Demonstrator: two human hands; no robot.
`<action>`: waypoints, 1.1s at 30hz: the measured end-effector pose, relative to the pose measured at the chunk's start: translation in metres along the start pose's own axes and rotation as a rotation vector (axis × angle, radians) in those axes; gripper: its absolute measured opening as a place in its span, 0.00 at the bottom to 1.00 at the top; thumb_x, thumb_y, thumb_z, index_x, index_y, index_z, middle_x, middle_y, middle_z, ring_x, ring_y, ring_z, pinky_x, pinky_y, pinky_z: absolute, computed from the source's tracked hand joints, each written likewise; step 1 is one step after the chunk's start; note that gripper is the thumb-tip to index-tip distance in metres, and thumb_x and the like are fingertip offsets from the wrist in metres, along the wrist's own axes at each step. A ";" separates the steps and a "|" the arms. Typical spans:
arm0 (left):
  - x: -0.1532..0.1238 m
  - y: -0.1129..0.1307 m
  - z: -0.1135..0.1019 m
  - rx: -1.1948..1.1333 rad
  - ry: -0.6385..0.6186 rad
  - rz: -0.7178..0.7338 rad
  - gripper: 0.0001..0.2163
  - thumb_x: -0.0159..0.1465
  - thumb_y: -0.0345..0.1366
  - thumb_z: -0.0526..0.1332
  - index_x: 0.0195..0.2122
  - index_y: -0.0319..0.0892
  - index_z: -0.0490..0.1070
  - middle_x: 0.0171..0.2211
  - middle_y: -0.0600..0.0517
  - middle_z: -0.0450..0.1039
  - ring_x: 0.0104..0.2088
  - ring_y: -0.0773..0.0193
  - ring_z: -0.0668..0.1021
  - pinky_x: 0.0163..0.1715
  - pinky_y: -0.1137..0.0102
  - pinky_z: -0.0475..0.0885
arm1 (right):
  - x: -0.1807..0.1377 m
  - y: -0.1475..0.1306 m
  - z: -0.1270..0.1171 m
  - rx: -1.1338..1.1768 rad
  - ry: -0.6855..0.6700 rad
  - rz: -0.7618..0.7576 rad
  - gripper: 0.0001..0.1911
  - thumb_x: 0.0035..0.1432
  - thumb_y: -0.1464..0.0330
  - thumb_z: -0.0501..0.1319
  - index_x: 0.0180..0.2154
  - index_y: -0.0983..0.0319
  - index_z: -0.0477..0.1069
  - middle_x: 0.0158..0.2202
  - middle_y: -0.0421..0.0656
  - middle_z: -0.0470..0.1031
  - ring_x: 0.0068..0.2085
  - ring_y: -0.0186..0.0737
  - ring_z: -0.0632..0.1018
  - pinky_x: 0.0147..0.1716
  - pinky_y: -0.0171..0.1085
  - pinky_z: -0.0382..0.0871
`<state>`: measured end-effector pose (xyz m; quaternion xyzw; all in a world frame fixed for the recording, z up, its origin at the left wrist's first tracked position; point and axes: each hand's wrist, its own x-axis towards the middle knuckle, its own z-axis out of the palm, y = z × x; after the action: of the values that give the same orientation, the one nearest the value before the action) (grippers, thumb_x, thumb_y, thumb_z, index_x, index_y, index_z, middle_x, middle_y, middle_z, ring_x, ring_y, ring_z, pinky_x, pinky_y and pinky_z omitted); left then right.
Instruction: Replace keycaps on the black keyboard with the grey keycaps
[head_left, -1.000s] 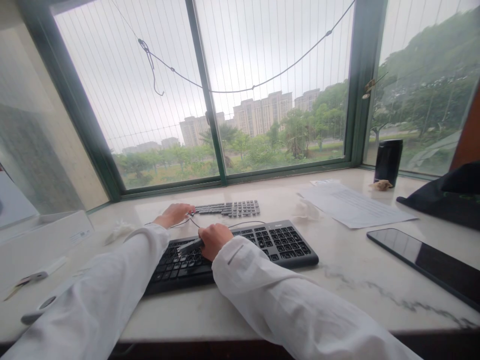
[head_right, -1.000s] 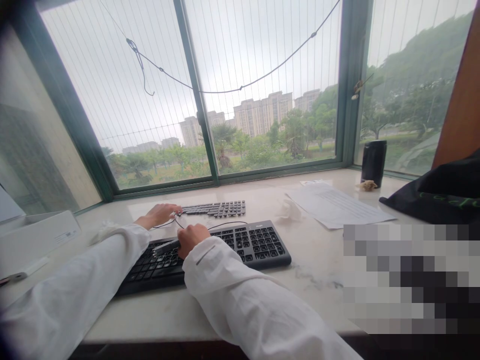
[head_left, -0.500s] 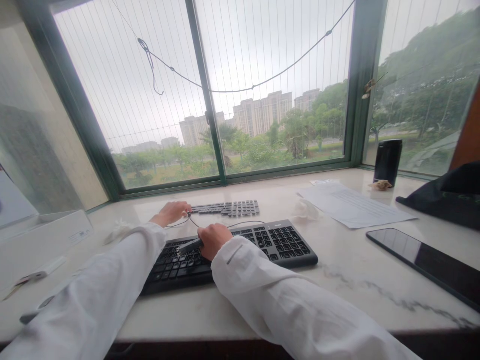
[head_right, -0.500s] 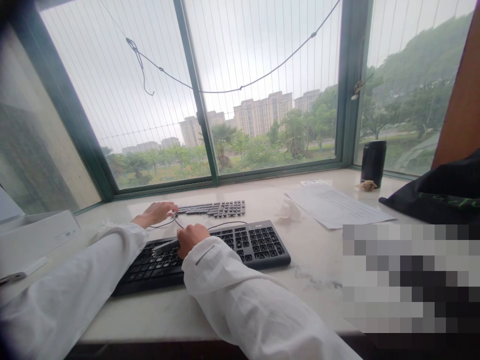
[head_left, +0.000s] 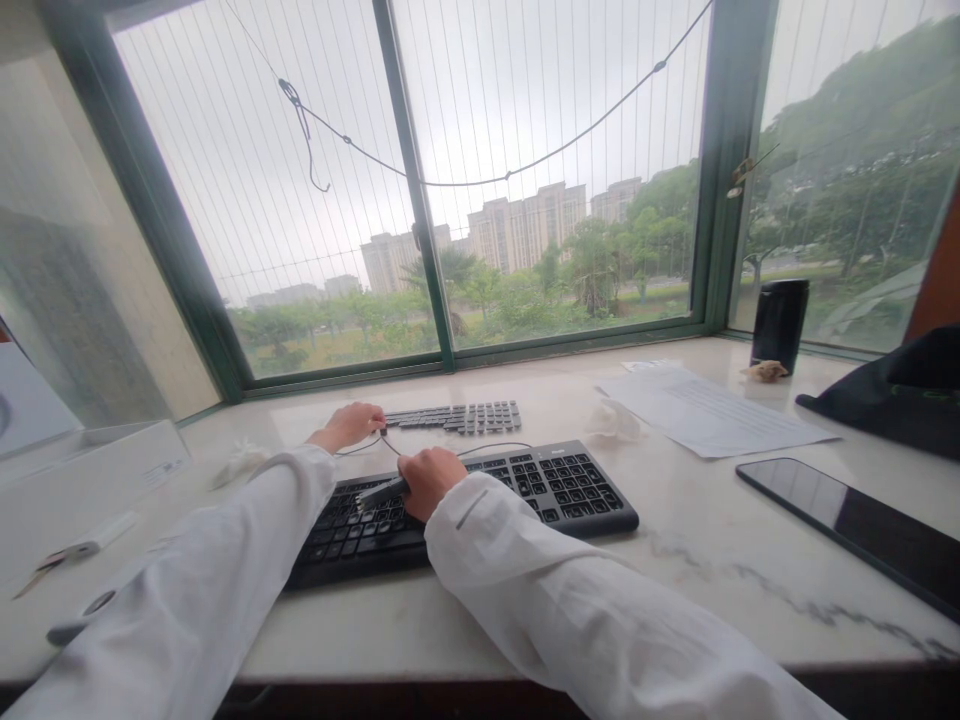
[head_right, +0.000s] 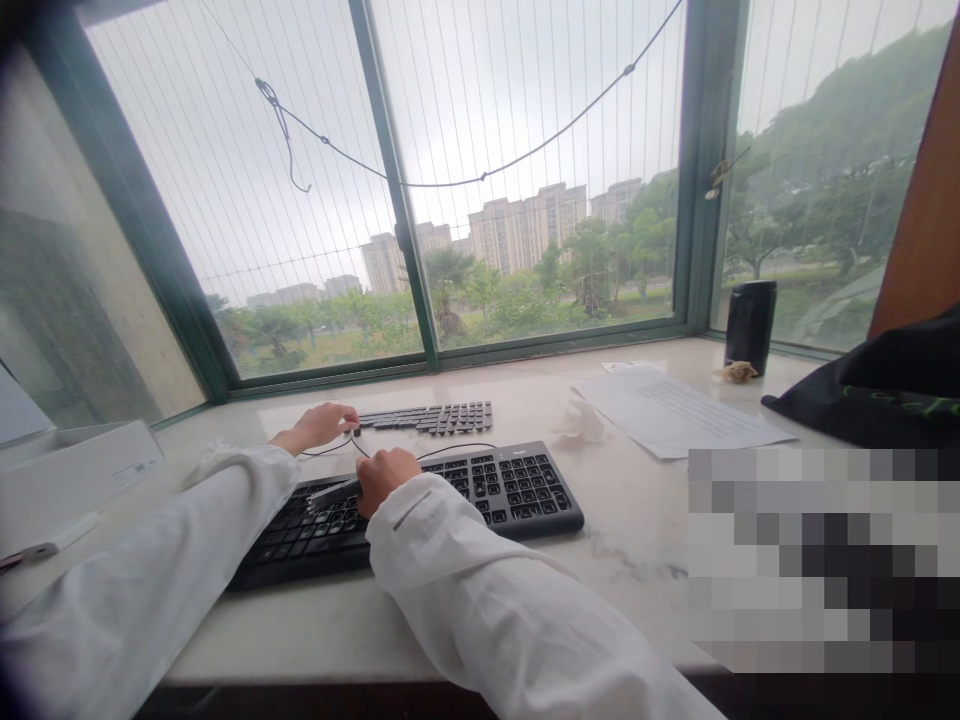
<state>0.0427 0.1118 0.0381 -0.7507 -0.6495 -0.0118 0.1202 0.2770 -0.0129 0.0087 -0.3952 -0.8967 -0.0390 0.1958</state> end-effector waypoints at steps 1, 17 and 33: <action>0.001 0.000 0.001 -0.009 -0.004 -0.013 0.11 0.62 0.44 0.57 0.38 0.50 0.77 0.41 0.52 0.79 0.42 0.59 0.77 0.39 0.69 0.68 | 0.000 0.000 0.000 -0.002 -0.004 0.001 0.13 0.50 0.66 0.60 0.38 0.62 0.74 0.35 0.50 0.79 0.37 0.50 0.80 0.30 0.40 0.71; 0.006 -0.007 0.009 -0.049 -0.047 -0.115 0.12 0.60 0.44 0.57 0.41 0.51 0.76 0.40 0.52 0.78 0.41 0.59 0.77 0.40 0.69 0.69 | -0.001 -0.001 -0.003 0.000 -0.026 0.011 0.13 0.52 0.68 0.58 0.40 0.63 0.73 0.36 0.51 0.79 0.38 0.50 0.80 0.32 0.40 0.71; 0.004 -0.011 0.010 -0.028 -0.059 -0.015 0.09 0.59 0.41 0.60 0.39 0.51 0.77 0.44 0.54 0.78 0.45 0.60 0.76 0.44 0.69 0.68 | -0.001 0.000 0.000 0.003 -0.026 0.009 0.13 0.51 0.67 0.58 0.40 0.62 0.73 0.36 0.50 0.79 0.38 0.50 0.80 0.31 0.40 0.71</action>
<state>0.0316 0.1188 0.0312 -0.7473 -0.6583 0.0004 0.0905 0.2781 -0.0136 0.0087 -0.3996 -0.8973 -0.0318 0.1848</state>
